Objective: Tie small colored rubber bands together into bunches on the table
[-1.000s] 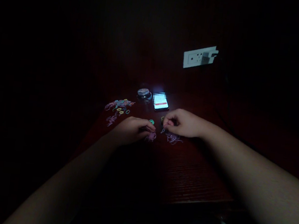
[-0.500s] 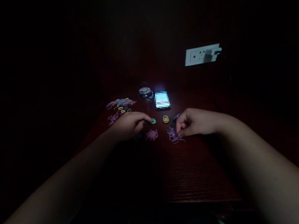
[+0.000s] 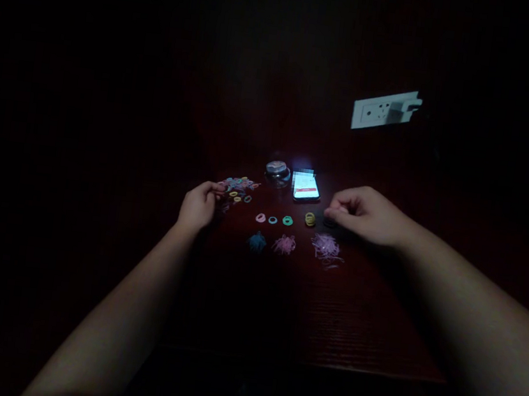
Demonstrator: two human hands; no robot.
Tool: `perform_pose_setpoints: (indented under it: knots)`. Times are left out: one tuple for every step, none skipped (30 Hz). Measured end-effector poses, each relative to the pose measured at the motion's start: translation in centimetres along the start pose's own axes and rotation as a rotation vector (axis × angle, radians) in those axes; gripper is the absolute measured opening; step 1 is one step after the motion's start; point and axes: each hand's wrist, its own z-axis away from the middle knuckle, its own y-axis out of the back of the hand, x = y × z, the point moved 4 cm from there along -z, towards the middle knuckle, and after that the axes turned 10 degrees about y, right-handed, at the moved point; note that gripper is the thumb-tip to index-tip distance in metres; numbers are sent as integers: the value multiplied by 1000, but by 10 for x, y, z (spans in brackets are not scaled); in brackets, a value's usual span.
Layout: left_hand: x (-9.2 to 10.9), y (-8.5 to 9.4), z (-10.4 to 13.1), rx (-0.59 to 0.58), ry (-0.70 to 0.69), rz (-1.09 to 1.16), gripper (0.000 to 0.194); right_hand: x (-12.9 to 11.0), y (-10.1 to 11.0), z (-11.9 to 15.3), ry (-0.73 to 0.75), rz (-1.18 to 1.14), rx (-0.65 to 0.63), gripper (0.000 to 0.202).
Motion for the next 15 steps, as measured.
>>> perform_pose_setpoints:
  knots:
    - [-12, 5, -3, 21, 76, -12, 31, 3, -2, -1, 9, 22, 17, 36]
    - [-23, 9, -4, 37, 143, -25, 30, 6, -4, -2, 20, 34, 25, 37]
    - [-32, 12, -4, 56, 198, -42, 29, 8, -7, -3, 26, 38, 12, 38]
    - [-39, 15, -4, 68, 237, -61, 29, 10, -9, -4, 27, 39, -3, 39]
    - [-44, 16, -3, 72, 265, -81, 29, 11, -10, -4, 22, 37, -19, 41]
    - [-47, 15, -1, 66, 289, -101, 30, 11, -10, -4, 9, 24, -39, 41]
    - [-50, 13, 1, 44, 311, -123, 30, 11, -10, -3, -11, -5, -67, 40]
    - [-53, 9, 3, 5, 335, -148, 29, 10, -10, -1, -38, -55, -113, 39]
    - [-54, 6, 5, -19, 351, -161, 28, 9, -12, 2, -72, -133, -184, 37]
    - [-56, 2, 7, -33, 363, -171, 25, 8, -16, 5, -114, -220, -287, 37]
    - [-58, -1, 8, -43, 372, -181, 24, 7, -21, 9, -166, -305, -410, 38]
    - [-59, -4, 10, -47, 376, -189, 23, 7, -25, 14, -223, -361, -512, 40]
    - [-60, -6, 12, -46, 374, -195, 24, 7, -29, 17, -276, -385, -605, 42]
    - [-60, -8, 13, -46, 369, -201, 25, 7, -33, 20, -315, -390, -670, 43]
    - [-60, -9, 14, -46, 360, -206, 27, 7, -35, 21, -340, -384, -705, 43]
